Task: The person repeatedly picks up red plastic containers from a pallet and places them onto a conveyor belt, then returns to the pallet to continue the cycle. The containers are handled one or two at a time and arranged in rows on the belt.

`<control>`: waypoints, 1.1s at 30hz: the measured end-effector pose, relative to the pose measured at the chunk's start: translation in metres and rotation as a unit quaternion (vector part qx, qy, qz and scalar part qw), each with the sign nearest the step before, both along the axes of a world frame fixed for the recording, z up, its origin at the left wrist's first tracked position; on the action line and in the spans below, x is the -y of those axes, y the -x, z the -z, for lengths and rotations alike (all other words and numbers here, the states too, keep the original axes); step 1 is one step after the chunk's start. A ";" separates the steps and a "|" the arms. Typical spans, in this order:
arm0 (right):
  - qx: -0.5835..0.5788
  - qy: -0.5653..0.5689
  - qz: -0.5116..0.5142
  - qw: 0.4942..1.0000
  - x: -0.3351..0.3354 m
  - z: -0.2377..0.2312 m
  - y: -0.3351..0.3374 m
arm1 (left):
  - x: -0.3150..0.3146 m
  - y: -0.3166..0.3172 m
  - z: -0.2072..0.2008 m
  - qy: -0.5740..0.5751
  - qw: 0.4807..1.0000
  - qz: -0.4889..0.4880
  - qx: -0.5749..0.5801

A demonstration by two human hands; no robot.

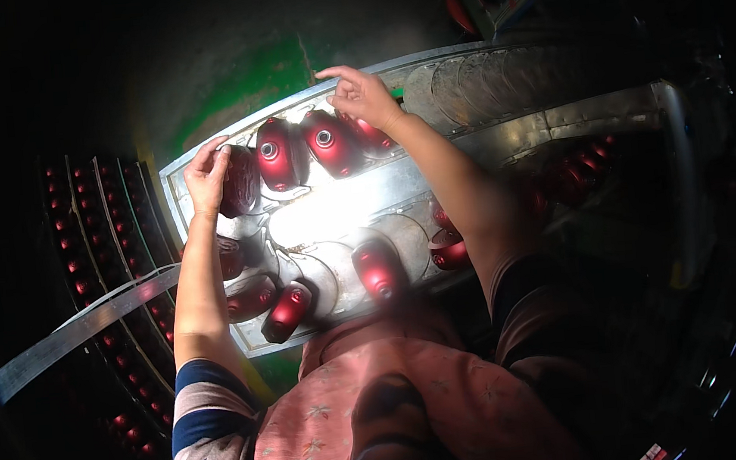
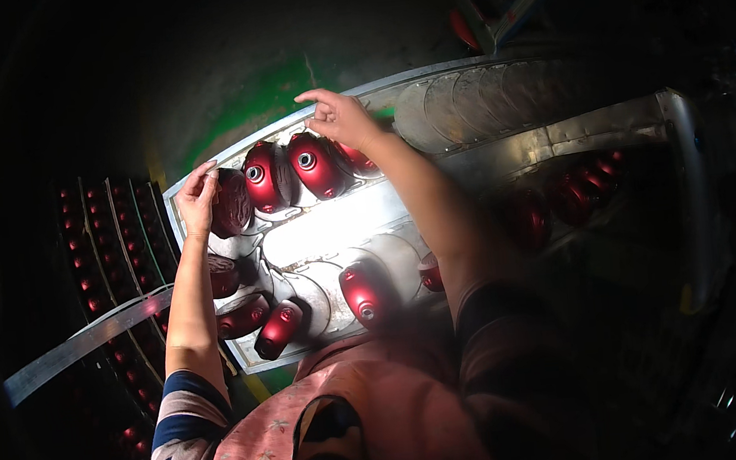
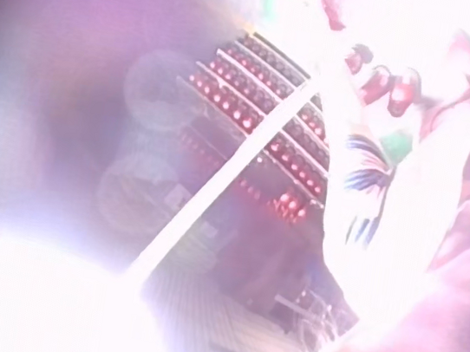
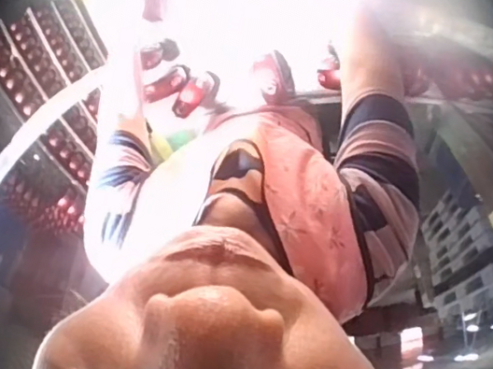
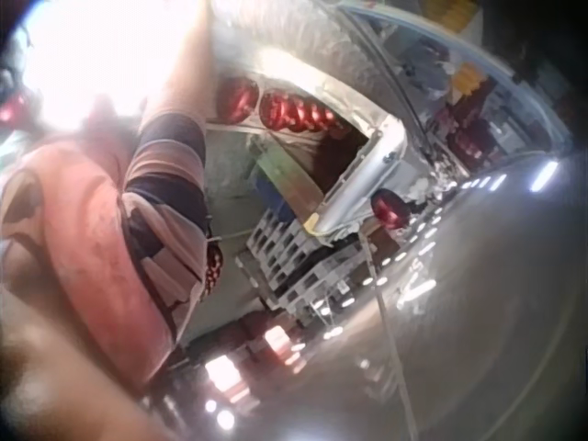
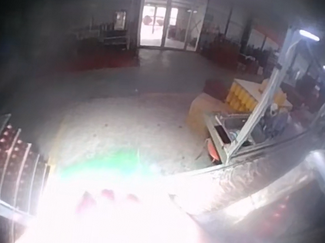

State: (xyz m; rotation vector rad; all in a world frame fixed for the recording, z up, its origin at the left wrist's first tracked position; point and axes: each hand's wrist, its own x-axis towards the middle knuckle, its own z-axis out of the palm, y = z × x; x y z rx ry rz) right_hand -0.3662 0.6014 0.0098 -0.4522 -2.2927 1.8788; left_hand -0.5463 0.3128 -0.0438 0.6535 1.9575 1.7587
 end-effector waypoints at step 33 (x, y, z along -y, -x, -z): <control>-0.063 -0.164 0.419 0.891 0.041 -0.060 -0.354 | -0.230 -0.283 -0.156 0.092 0.873 0.478 -0.017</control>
